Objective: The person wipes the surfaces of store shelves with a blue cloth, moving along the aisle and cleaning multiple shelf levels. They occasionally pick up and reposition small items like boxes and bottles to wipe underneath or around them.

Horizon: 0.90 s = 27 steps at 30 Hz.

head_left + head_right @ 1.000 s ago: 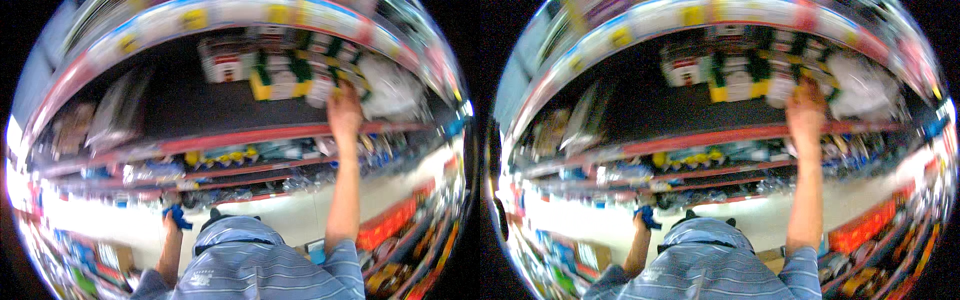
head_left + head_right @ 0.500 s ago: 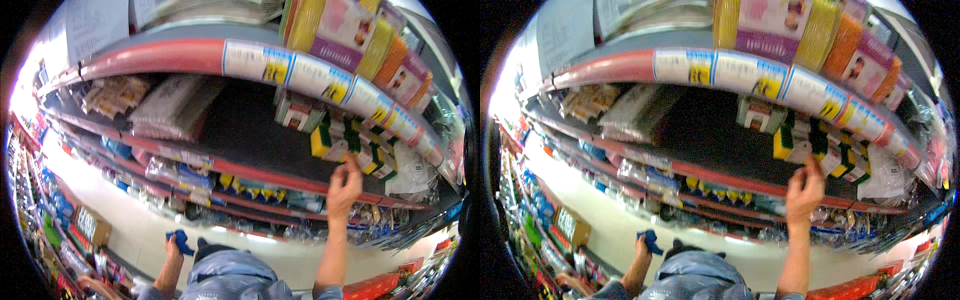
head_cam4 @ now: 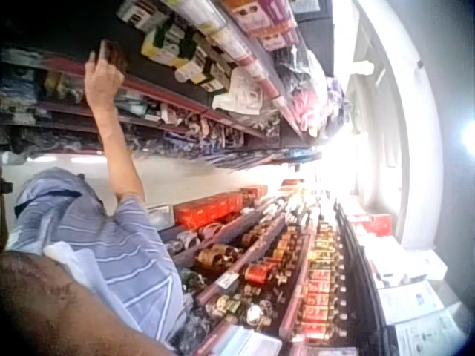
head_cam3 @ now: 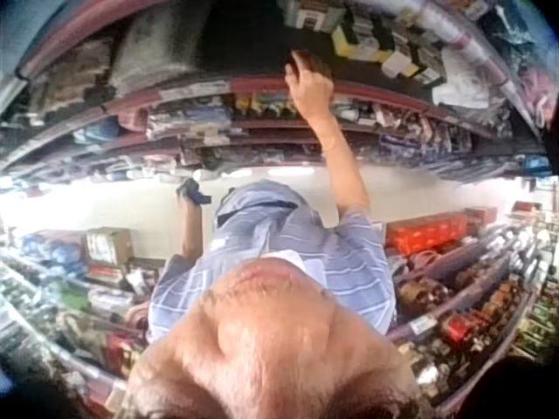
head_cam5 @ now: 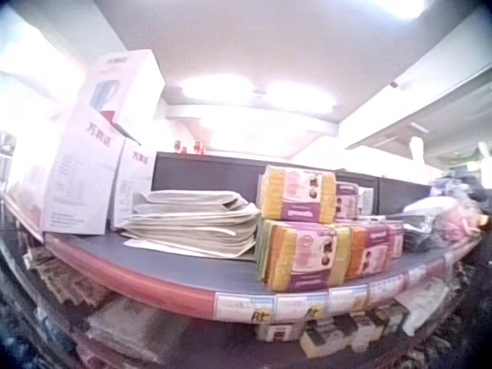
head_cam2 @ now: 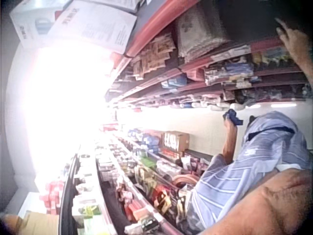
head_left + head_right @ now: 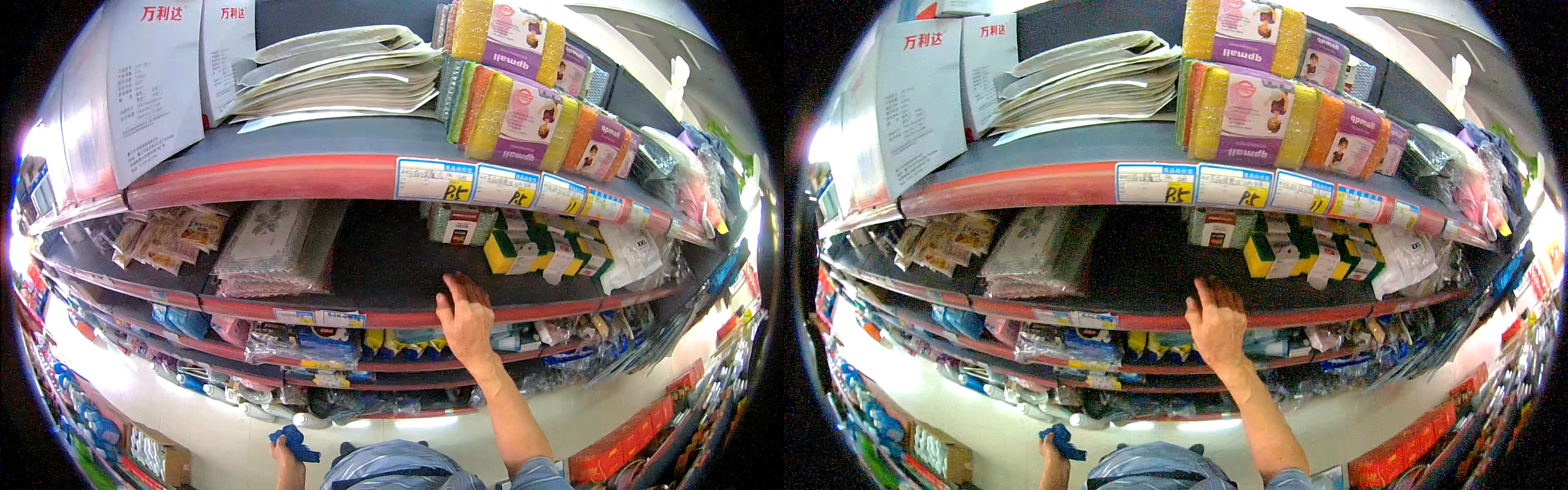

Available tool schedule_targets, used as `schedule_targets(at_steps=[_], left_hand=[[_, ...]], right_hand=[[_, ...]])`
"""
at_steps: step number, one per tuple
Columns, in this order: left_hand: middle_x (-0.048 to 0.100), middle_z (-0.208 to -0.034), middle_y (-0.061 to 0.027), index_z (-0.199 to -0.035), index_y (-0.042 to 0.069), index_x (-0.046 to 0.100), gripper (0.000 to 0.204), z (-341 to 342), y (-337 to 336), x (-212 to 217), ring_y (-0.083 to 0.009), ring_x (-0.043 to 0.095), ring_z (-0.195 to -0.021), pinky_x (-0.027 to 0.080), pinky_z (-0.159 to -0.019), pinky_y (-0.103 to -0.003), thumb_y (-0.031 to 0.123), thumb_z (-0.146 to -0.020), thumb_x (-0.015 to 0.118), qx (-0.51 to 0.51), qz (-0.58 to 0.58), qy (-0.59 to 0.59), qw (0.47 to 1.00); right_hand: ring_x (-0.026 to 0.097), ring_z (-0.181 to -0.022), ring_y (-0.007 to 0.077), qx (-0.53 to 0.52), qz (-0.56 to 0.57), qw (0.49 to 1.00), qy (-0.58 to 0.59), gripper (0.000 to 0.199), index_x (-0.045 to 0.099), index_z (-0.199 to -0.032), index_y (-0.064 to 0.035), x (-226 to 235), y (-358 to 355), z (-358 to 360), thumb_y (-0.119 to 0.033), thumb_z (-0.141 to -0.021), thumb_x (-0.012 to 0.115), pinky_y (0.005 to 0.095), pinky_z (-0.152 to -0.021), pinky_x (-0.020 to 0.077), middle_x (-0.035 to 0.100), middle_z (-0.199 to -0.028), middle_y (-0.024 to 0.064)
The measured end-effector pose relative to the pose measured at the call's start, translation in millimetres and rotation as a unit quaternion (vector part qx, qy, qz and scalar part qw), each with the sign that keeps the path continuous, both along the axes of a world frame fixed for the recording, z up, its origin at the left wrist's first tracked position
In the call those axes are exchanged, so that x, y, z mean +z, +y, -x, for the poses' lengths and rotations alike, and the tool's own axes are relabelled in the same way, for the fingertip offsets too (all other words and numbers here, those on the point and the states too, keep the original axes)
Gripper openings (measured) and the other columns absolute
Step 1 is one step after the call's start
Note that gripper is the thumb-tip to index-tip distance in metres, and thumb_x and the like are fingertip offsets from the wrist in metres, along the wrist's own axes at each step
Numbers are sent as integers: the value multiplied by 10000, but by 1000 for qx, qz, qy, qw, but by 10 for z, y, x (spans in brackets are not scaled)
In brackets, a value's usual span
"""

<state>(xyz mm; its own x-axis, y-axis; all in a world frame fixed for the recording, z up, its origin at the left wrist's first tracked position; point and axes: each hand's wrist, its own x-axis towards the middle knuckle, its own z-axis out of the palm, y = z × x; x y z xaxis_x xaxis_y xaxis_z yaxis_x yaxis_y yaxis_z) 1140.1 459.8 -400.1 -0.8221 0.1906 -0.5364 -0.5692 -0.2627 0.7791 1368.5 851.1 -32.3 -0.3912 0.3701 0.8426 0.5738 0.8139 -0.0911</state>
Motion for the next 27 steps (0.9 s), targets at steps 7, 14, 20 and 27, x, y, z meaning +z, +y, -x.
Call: schedule_targets(at_steps=[7, 14, 20, 27], left_hand=[[654, -912, -109, -1114, 76, 555, 242, 192, -149, 184, -273, 658, -726, 568, -592, -414, 147, -884, 585, 1, -7, -14, 1000], [647, -905, -133, -1149, 51, 545, 290, 344, -316, 388, -260, 660, -699, 576, -536, -404, 120, -867, 557, 23, 64, -36, 997], [628, -938, -110, -1149, 71, 542, 300, 335, -550, 366, -241, 652, -740, 578, -560, -389, 142, -861, 586, 27, 65, -48, 996], [618, -894, -93, -1126, 81, 547, 278, 375, -805, 404, -224, 631, -668, 568, -527, -374, 152, -861, 595, 79, 88, -68, 991]], right_hand=[[619, -506, 316, -97, 63, 988, -102, 399, 613, -1312, -127, -228, -21, 78, -266, -940, 572, 443, -511, 485, 624, -584, 143], [597, -505, 348, -76, 46, 993, -73, 347, 608, -1319, -176, -173, -76, 146, -223, -983, 533, 459, -537, 468, 598, -571, 139], [629, -1047, 387, -131, 221, 962, -95, 355, 601, -1305, -106, -49, -166, 105, -186, -992, 454, 451, -891, 482, 680, -1158, 179], [638, -1026, 364, -51, 66, 995, -45, 347, 586, -1315, -49, -118, -163, 207, -200, -1029, 461, 429, -861, 497, 664, -1174, 208]])
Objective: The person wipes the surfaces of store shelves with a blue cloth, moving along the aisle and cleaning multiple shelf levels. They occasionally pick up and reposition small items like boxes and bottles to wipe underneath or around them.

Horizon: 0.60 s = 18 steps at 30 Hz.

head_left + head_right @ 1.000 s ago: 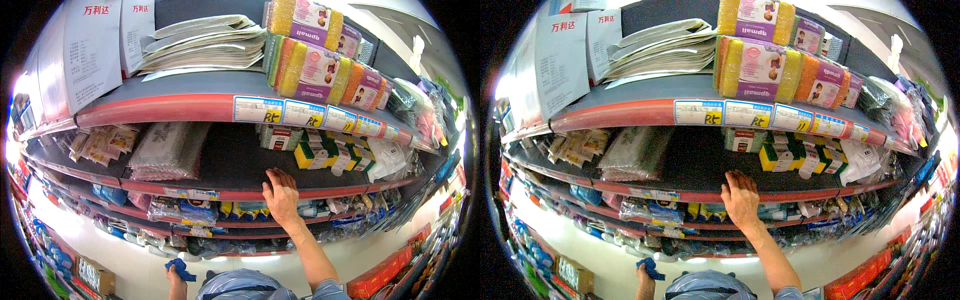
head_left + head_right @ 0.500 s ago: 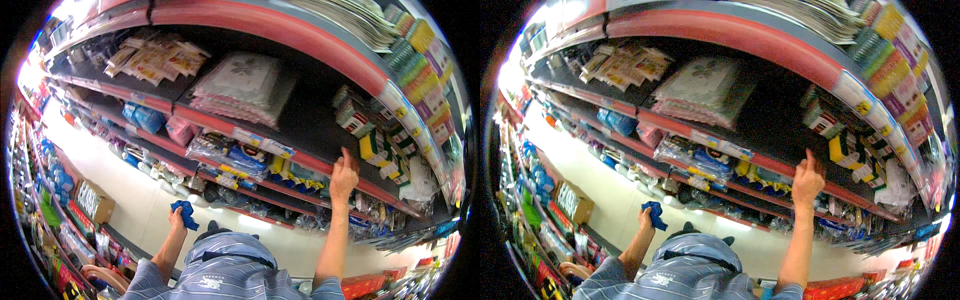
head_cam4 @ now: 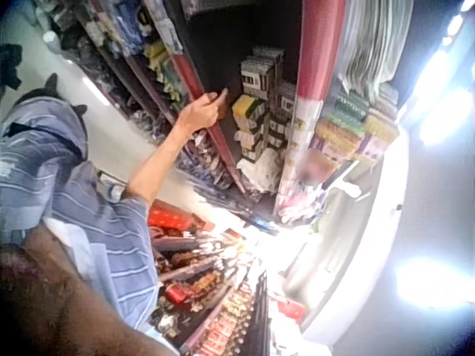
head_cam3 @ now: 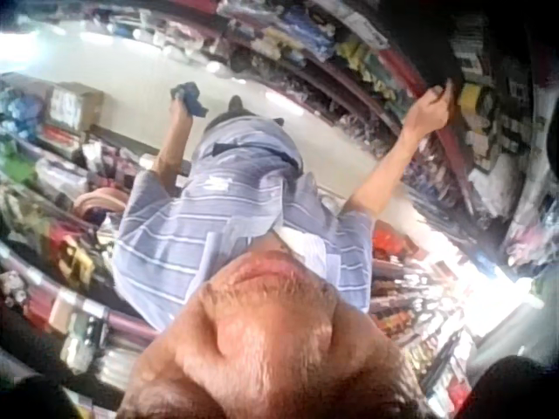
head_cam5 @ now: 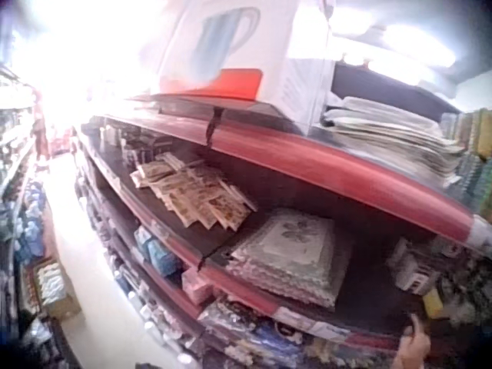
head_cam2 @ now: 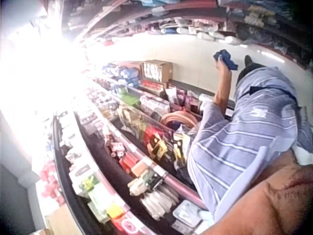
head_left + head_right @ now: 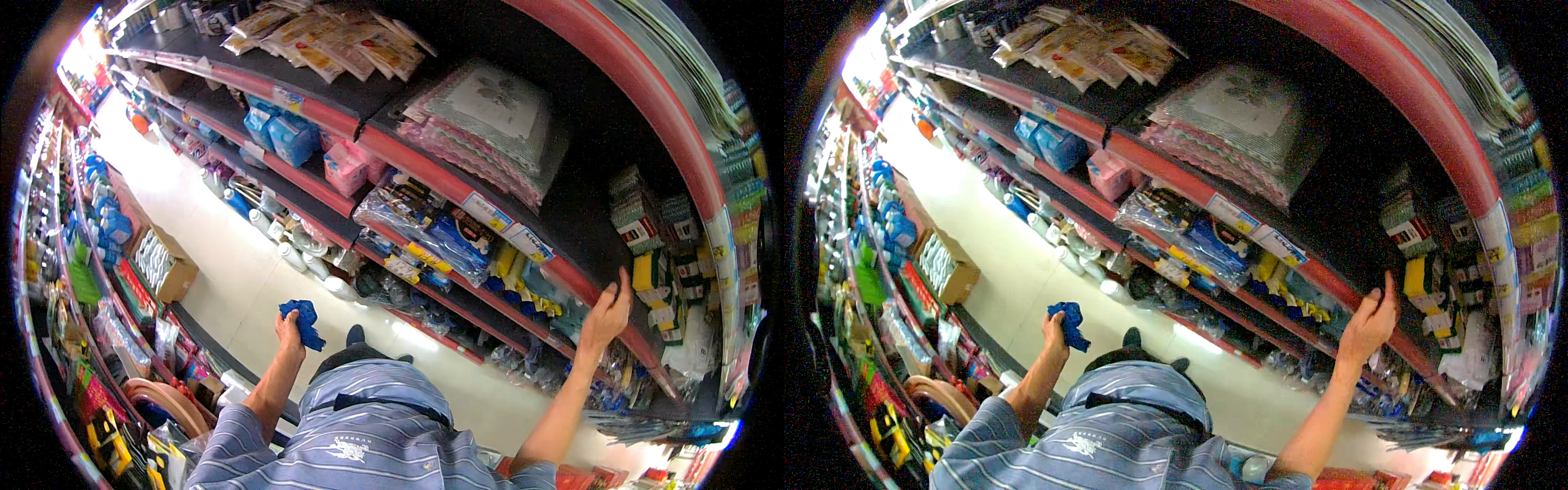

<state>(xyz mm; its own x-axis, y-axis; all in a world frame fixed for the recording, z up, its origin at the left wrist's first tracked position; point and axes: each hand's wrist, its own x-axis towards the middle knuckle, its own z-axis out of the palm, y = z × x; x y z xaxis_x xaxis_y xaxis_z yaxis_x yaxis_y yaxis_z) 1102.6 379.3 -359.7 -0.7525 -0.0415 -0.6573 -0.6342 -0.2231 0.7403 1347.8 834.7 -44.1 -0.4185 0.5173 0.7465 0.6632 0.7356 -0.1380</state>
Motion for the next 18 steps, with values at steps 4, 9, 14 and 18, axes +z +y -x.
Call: schedule_targets(at_steps=[4, 9, 14, 18], left_hand=[[623, -849, -101, -1128, 49, 557, 277, -78, -53, 35, -240, 642, -665, 559, -511, -374, 136, -866, 578, 40, 12, 16, 999], [615, -892, -75, -1114, 67, 556, 253, -344, -165, 189, -207, 631, -701, 562, -546, -357, 152, -880, 602, 84, -4, 20, 996], [618, -921, -53, -1123, 80, 571, 241, -730, -140, 366, -191, 643, -762, 568, -600, -339, 155, -897, 607, 72, -36, -1, 997], [643, -991, -58, -1195, 73, 566, 300, -1049, -105, 513, -185, 651, -812, 565, -611, -332, 158, -909, 603, 78, -77, 5, 994]], right_hand=[[637, -1076, 310, 126, -10, 987, 101, 298, 595, -1269, 8, -30, -385, 166, -99, -1010, 495, 421, -916, 507, 658, -1205, 170], [698, -890, 245, 314, 205, 927, -15, 249, 632, -1182, -23, -485, -1072, 550, -68, -942, 584, 378, -791, 552, 691, -1059, 138], [708, -836, 277, 446, 287, 832, -159, 304, 632, -1172, -38, -985, -1620, 634, -55, -871, 672, 361, -688, 573, 689, -1071, 146], [701, -816, 290, 512, 326, 772, -190, 305, 611, -1197, -52, -1204, -1887, 605, -129, -903, 646, 388, -689, 572, 684, -1036, 129]])
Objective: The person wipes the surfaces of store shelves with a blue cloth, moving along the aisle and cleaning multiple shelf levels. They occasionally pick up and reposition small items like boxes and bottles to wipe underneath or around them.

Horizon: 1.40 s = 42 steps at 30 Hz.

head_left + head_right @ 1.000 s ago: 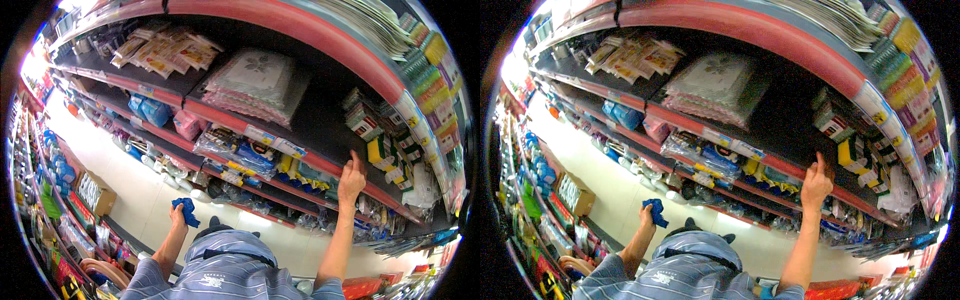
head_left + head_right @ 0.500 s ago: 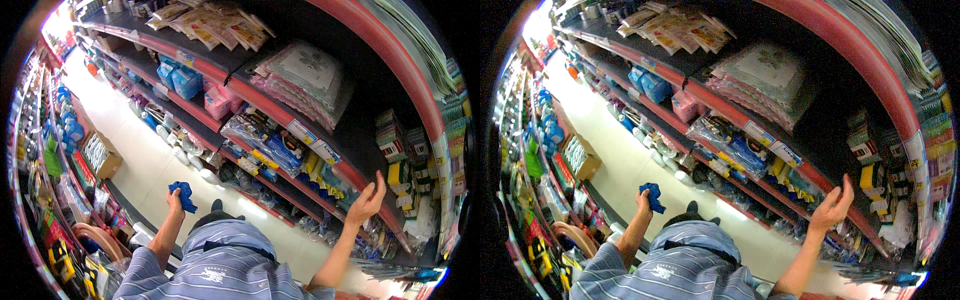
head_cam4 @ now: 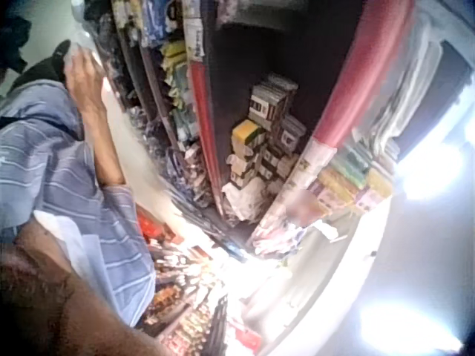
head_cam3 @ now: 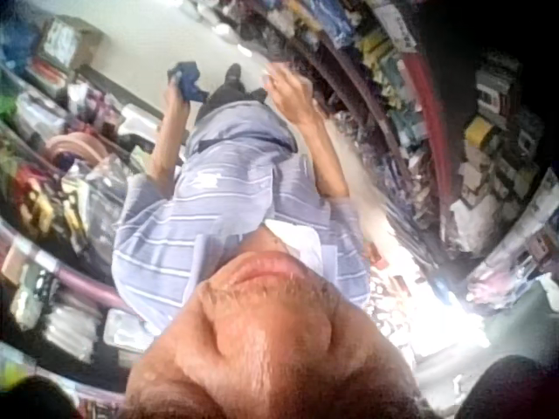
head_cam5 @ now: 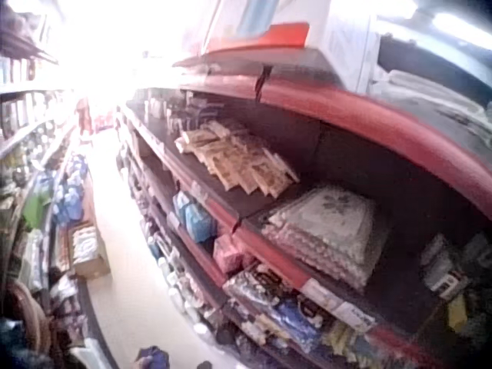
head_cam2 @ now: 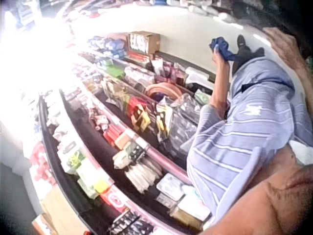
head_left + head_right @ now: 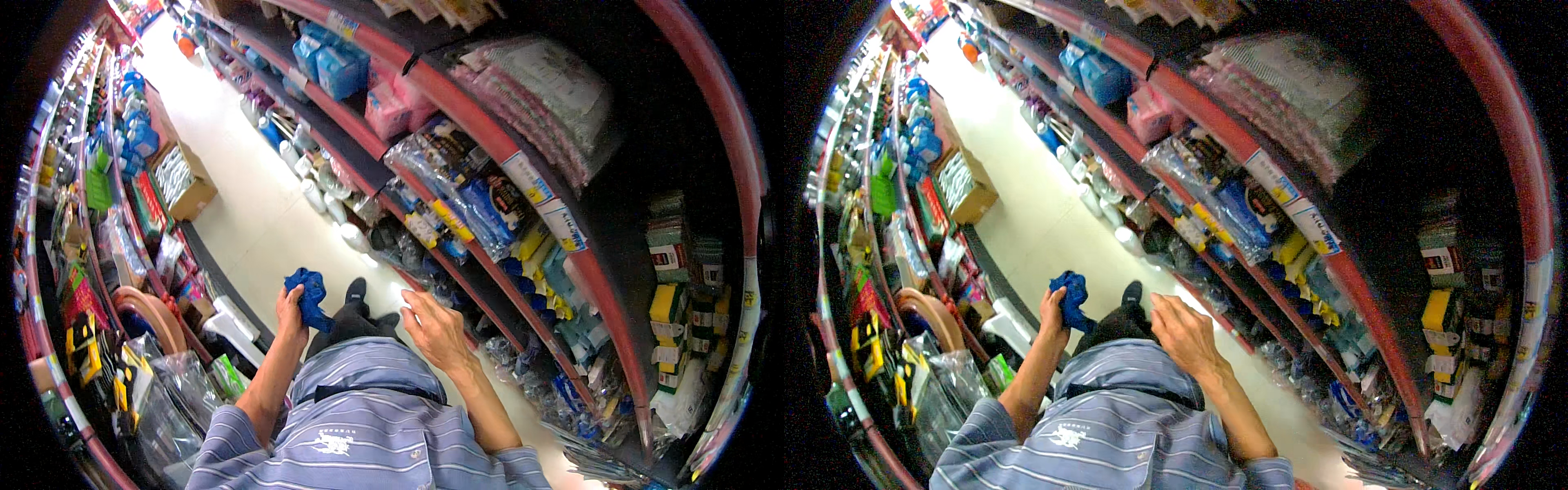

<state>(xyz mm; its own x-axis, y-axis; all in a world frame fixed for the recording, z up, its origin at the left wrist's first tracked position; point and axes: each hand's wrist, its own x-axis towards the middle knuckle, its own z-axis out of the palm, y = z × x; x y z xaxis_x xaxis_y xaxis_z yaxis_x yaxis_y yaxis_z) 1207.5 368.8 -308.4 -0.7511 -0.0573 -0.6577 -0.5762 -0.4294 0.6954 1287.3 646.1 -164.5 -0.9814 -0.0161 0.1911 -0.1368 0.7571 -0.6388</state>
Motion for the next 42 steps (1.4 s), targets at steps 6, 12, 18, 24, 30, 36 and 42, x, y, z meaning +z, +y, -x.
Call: schedule_targets(at_steps=[6, 12, 18, 24, 30, 36, 42], left_hand=[[614, -1105, -79, -1282, 63, 499, 377, -242, 392, 688, -198, 638, -954, 566, -816, -362, 172, -935, 599, -57, -37, -37, 997], [602, -1141, -60, -1322, 67, 501, 396, -312, 548, 829, -146, 566, -1044, 471, -905, -298, 167, -951, 595, -179, -79, 13, 981], [607, -1138, -63, -1335, 49, 534, 435, -49, 393, 796, -151, 575, -1007, 474, -890, -294, 165, -924, 615, -206, -75, -2, 976], [615, -1067, -64, -1304, 41, 543, 421, 337, -159, 653, -156, 589, -948, 508, -817, -299, 178, -912, 615, -161, -55, -5, 985], [622, -1040, -57, -1286, 60, 541, 412, 746, -807, 679, -158, 600, -934, 503, -828, -308, 198, -907, 622, -99, 18, 6, 995], [621, -1063, -52, -1270, 41, 538, 386, 976, -1276, 604, -144, 609, -938, 506, -852, -304, 205, -928, 612, -28, 15, 21, 999], [617, -997, -35, -1219, 47, 553, 341, 1049, -1576, 353, -125, 608, -865, 516, -781, -289, 210, -928, 622, 2, 13, 9, 1000]], right_hand=[[699, -807, 297, 51, 121, 977, -166, 350, 568, -1253, -55, -196, -340, 38, -193, -937, 630, 412, -684, 562, 682, -1020, 142], [687, -894, 371, 81, 49, 976, -197, 521, 495, -1349, -24, -223, -559, 214, -294, -931, 648, 453, -730, 546, 668, -1109, 210], [681, -892, 374, 99, 45, 975, -192, 391, 587, -1248, -28, -144, -596, 474, -239, -925, 651, 434, -731, 543, 670, -1091, 204], [628, -1025, 355, -6, -92, 994, 61, 322, 599, -1186, 7, 101, -554, 1516, -102, -886, 638, 424, -851, 533, 645, -1124, 186], [614, -1033, 368, -68, -283, 950, 116, 286, 579, -1136, 26, 229, -328, 2849, -104, -884, 611, 449, -876, 513, 648, -1088, 191], [526, -1205, 391, -79, -357, 930, 34, 394, 538, -1199, 32, -259, -43, 3296, -186, -880, 613, 492, -947, 504, 582, -1235, 201], [522, -1207, 397, -82, -353, 932, -21, 396, 548, -1217, 12, -285, -66, 3473, -174, -869, 572, 536, -941, 494, 581, -1249, 199]])
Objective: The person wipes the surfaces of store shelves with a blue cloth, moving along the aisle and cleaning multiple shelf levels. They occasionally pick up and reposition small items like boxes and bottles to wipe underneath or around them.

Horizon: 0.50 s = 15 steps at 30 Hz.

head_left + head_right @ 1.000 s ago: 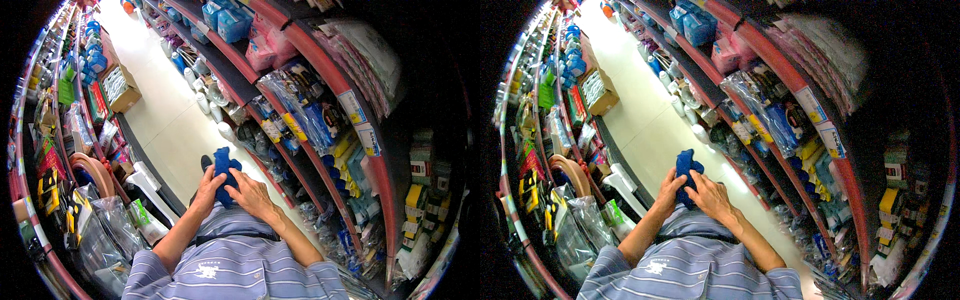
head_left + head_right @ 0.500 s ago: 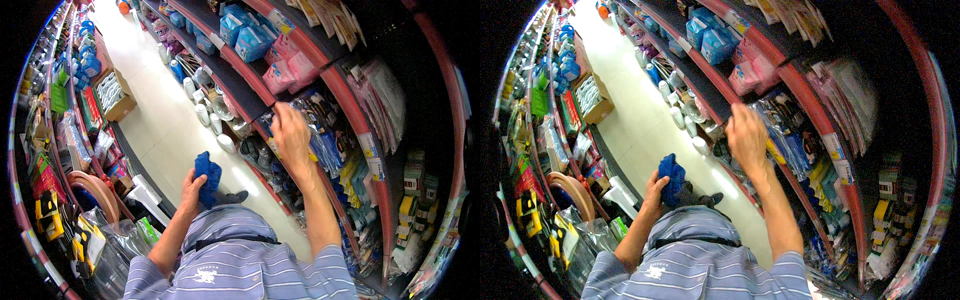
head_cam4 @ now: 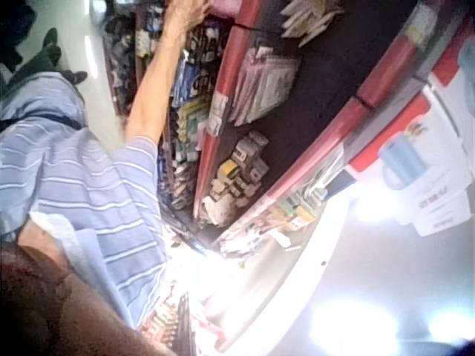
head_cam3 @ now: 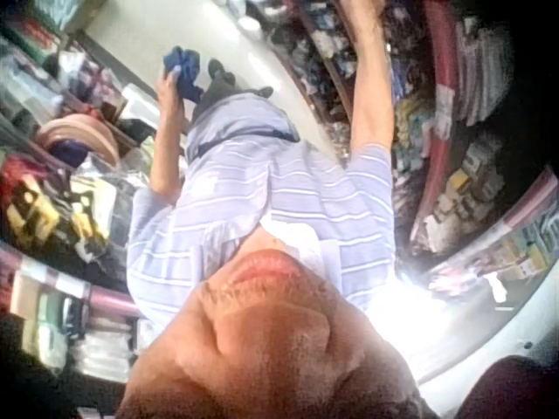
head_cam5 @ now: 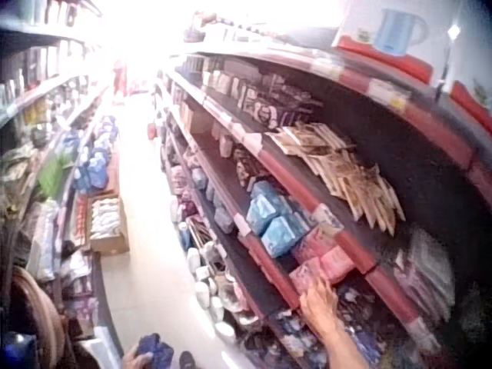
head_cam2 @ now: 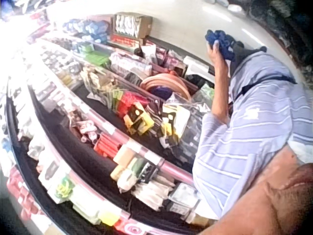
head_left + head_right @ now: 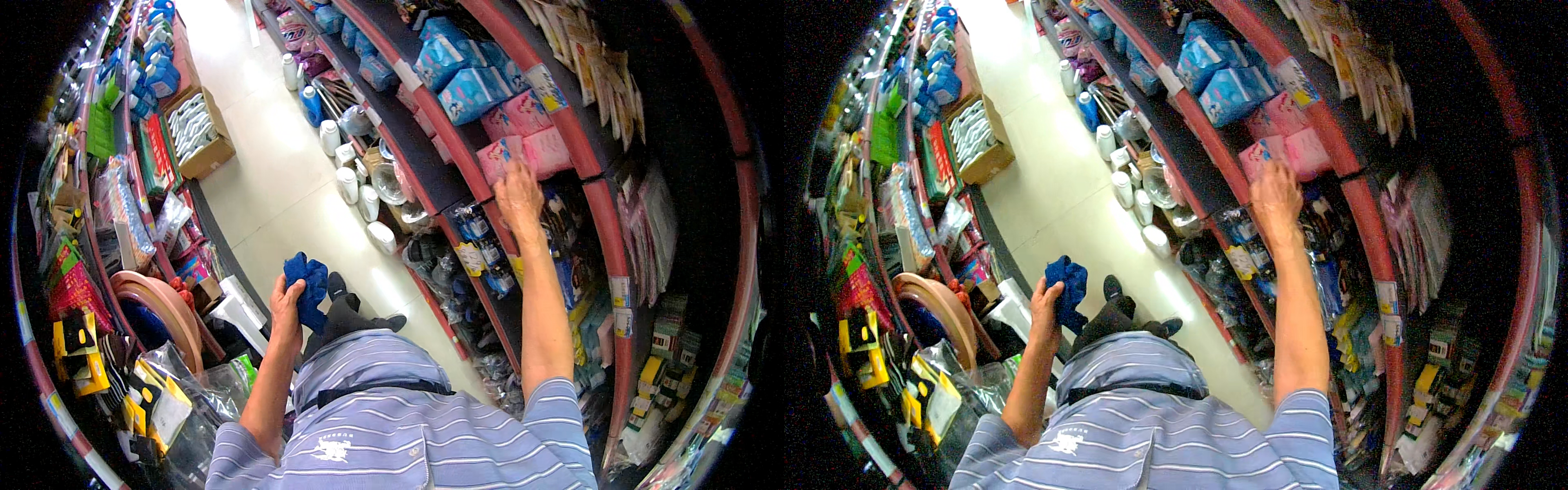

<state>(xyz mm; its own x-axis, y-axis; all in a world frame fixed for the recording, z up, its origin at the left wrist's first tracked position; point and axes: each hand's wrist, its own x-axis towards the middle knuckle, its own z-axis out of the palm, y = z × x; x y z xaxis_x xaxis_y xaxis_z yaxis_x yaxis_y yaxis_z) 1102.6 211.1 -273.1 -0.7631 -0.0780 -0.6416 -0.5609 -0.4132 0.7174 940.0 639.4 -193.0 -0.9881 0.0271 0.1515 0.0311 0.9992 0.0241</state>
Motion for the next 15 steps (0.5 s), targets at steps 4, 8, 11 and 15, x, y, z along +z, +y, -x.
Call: schedule_targets(at_steps=[4, 8, 11, 15], left_hand=[[619, -988, -29, -1195, 51, 562, 312, 121, 12, 113, -119, 608, -859, 516, -767, -280, 203, -929, 619, 24, -26, -5, 999], [629, -1023, -36, -1273, 45, 539, 380, 167, -48, -24, -134, 612, -878, 519, -783, -296, 196, -932, 611, 30, -24, -24, 999], [629, -1029, -35, -1291, 42, 537, 395, 202, -102, -101, -134, 603, -899, 507, -806, -294, 185, -931, 614, 40, -36, -25, 998], [628, -1027, -34, -1274, 42, 551, 372, 247, -180, -134, -135, 602, -908, 506, -814, -294, 174, -932, 607, 72, -47, -18, 996]], right_hand=[[567, -1136, 372, -45, -61, 997, -12, 296, 604, -1134, -10, -67, 125, 82, -157, -884, 546, 533, -908, 501, 631, -1185, 149], [574, -1133, 361, -16, -90, 996, 21, 291, 607, -1139, -10, -41, -80, 43, -128, -878, 559, 514, -905, 504, 637, -1182, 159], [576, -1132, 363, -41, -100, 994, 0, 305, 601, -1159, -4, 3, -113, 59, -123, -882, 556, 511, -905, 502, 641, -1173, 166], [580, -1117, 375, -49, -100, 993, -34, 346, 580, -1211, 4, 28, -146, 75, -117, -888, 556, 507, -902, 502, 640, -1177, 166]])
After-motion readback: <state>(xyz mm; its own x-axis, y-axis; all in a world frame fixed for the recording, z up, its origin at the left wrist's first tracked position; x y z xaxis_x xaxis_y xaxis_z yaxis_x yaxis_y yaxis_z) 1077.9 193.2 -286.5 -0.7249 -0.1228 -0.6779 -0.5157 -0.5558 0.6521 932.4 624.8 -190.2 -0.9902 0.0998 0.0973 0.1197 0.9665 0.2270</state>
